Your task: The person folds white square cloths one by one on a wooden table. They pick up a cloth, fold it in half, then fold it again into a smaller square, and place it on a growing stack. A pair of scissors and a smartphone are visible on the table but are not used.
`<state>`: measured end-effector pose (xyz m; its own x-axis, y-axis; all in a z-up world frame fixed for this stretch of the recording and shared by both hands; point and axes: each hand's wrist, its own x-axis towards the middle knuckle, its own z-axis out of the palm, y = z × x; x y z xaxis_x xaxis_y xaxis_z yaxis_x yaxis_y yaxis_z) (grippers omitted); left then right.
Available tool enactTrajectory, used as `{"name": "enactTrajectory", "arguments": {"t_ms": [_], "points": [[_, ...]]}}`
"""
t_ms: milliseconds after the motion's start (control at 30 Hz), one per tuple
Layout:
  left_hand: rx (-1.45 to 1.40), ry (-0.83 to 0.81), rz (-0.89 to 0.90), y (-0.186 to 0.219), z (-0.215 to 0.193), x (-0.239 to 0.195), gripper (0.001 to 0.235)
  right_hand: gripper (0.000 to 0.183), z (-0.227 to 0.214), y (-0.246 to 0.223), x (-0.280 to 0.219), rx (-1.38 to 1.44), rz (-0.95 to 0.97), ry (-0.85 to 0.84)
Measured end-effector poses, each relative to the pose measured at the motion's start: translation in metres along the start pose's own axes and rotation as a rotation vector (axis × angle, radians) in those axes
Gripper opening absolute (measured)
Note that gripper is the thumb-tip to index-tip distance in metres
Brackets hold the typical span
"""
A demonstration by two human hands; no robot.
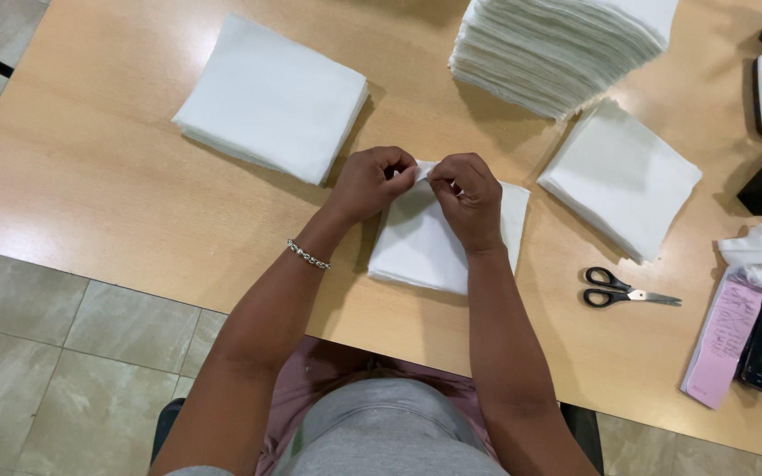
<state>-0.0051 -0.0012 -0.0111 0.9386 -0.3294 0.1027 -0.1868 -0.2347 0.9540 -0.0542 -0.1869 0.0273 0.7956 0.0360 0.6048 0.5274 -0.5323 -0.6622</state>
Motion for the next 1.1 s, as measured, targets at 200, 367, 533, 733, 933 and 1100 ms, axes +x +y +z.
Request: {"name": "enactTrajectory", "arguments": {"t_ms": [200, 367, 533, 733, 933, 1100], "points": [[0.245, 0.018, -0.057, -0.006, -0.005, 0.007, 0.022, 0.022, -0.028, -0.024, 0.008, -0.039, 0.072, -0.177], [0.215, 0.102, 0.136, -0.009, 0.003, 0.002, 0.027, 0.02, -0.047, -0.038, 0.011, -0.026, 0.134, -0.183], [0.085, -0.013, 0.44, 0.059, 0.012, -0.029, 0.063, 0.016, -0.069, -0.066, 0.022, -0.034, 0.038, -0.177], [0.197, -0.097, 0.457, 0.086, 0.03, -0.042, 0.022, 0.045, -0.105, -0.071, 0.025, -0.073, 0.085, -0.406], [-0.162, -0.023, 0.413, 0.137, -0.029, -0.064, 0.036, 0.022, -0.146, -0.034, 0.003, -0.239, 0.215, -0.482], [-0.412, 0.077, -0.048, 0.106, -0.071, -0.069, 0.025, 0.015, -0.117, 0.039, -0.043, 0.728, 0.458, -0.072]]}}
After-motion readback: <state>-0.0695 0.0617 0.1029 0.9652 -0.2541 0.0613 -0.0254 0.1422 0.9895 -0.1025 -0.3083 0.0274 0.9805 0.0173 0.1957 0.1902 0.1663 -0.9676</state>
